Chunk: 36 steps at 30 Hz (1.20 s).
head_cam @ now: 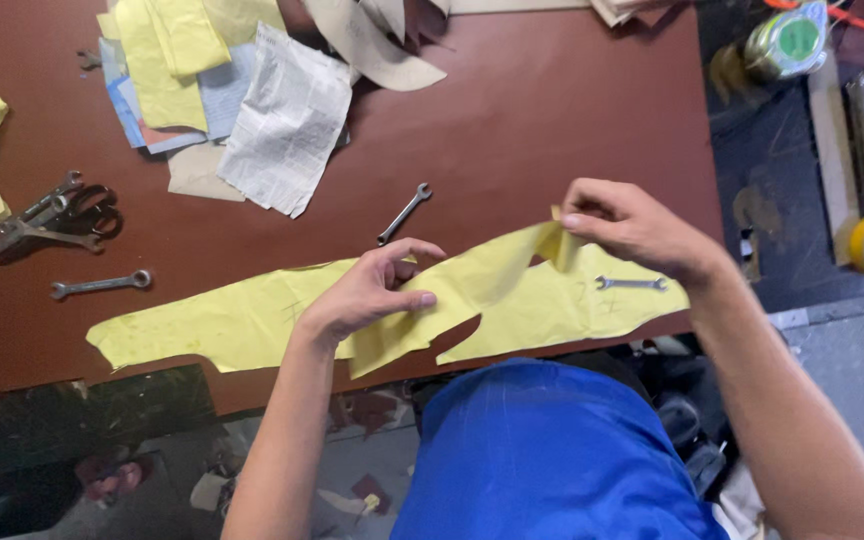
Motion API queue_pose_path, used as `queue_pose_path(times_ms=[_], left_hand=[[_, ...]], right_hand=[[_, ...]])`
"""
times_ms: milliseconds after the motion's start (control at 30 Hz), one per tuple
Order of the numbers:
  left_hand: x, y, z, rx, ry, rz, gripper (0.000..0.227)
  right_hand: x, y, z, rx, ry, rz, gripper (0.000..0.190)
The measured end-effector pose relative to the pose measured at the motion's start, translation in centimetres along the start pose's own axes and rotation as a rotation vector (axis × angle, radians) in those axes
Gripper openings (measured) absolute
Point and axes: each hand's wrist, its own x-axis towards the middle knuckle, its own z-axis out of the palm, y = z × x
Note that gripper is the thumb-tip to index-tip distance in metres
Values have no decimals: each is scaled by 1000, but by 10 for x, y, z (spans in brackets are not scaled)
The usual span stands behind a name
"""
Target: The person repeatedly picks up, unfolds, and places yellow paper templates and brown leather strips on a workbench. They align the templates, smooth them with their hands, and occasionally move wrenches and scissors aside to clear space. The task involves organizing and inspecting the materials without cutting or assembling them.
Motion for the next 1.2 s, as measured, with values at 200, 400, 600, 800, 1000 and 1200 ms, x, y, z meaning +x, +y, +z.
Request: queue_pose_path(times_ms=[200, 400, 600, 800, 1000, 1200], left_hand=[[87, -41, 10, 237, 444, 98, 36], [135, -85, 36, 358, 824, -44, 34], [139, -100, 46, 431, 923, -24, 30], [126, -62, 64, 753, 932, 40, 45], [157, 10, 161, 852, 435, 473, 107], [175, 10, 166, 80, 215, 257, 55]], right_hand=[[11, 79, -108, -326, 26, 50, 24], [29, 139, -142, -552, 190, 173, 29], [30, 159, -151, -568, 203, 106, 31], [17, 128, -147, -298, 190, 56, 25], [-16, 43, -112, 612, -7, 123, 26], [-37, 13, -139, 1010, 271, -247, 25]])
